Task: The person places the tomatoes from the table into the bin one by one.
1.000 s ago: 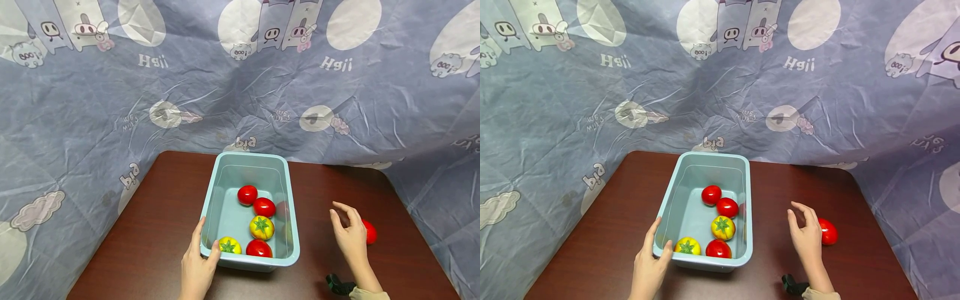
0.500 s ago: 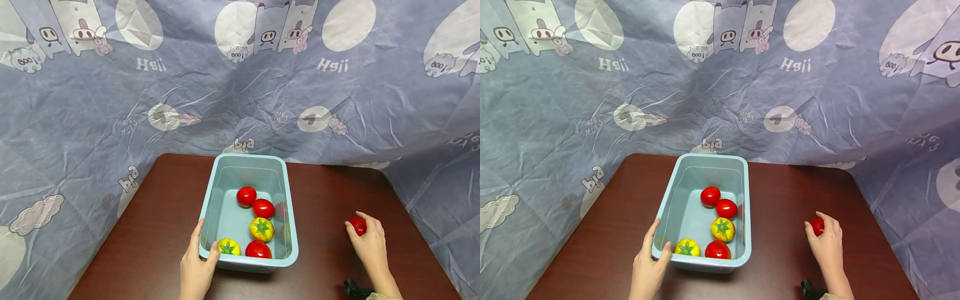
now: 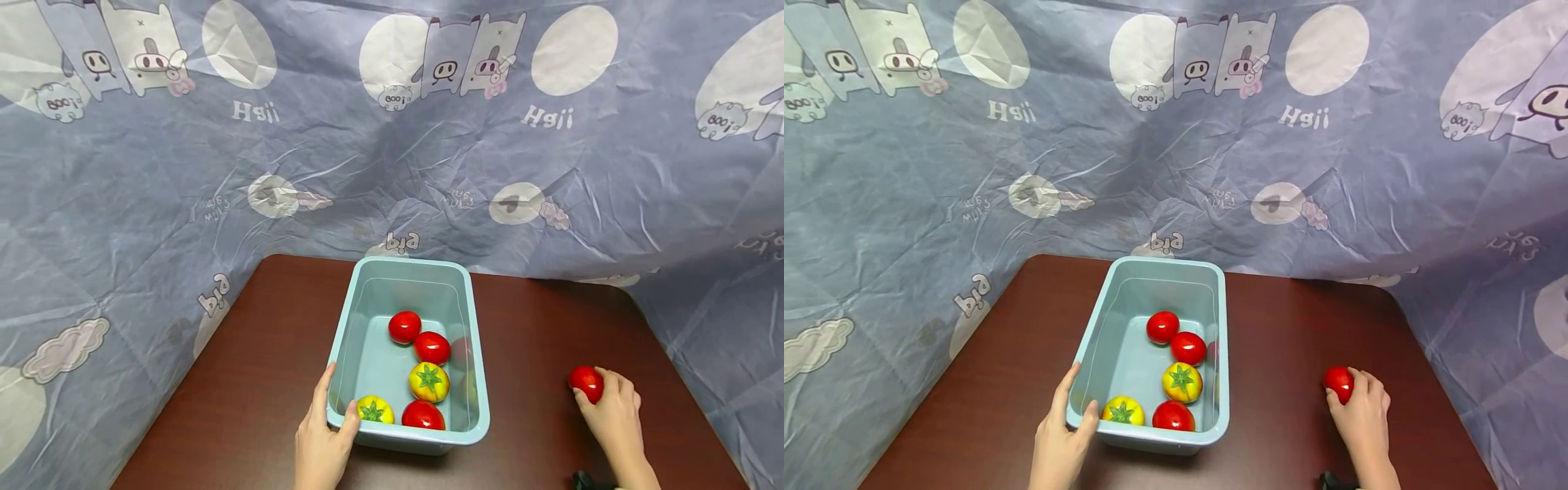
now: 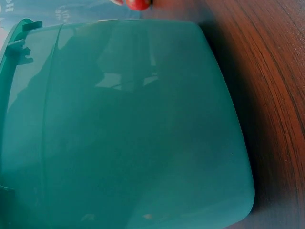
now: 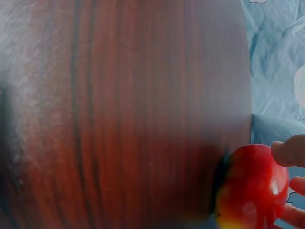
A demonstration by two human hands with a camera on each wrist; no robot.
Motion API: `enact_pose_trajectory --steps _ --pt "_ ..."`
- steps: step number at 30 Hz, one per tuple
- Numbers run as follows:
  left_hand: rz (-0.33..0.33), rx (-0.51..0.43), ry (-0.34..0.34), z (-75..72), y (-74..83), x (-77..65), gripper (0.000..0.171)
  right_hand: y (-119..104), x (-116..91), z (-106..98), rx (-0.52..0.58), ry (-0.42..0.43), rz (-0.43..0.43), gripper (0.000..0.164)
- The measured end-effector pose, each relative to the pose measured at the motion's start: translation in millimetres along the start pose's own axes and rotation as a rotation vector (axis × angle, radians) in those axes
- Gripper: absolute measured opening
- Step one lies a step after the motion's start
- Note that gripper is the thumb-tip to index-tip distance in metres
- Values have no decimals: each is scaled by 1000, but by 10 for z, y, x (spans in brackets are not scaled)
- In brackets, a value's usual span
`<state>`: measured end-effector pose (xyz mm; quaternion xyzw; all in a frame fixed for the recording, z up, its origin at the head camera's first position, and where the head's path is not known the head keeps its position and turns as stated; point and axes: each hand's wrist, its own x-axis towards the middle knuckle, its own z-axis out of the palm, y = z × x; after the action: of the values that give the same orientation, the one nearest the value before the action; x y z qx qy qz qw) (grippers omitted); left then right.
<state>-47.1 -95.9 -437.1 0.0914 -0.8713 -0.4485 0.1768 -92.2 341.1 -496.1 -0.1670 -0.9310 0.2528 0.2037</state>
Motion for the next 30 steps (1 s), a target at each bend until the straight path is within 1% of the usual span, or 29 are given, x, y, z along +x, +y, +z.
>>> enact_pose_trajectory --steps 5,9,16,21,30 --pt "3 0 8 7 12 -3 64 61 -1 32 -16 -56 57 61" --pt "6 1 16 11 19 -6 64 86 18 49 -19 -74 73 64" --pt "-3 12 26 8 26 -8 63 122 56 75 -23 -76 73 67" --pt "6 12 33 12 24 -10 63 149 64 89 -25 -76 74 69" --pt "6 12 26 10 23 -12 64 178 40 106 -22 -48 62 71"
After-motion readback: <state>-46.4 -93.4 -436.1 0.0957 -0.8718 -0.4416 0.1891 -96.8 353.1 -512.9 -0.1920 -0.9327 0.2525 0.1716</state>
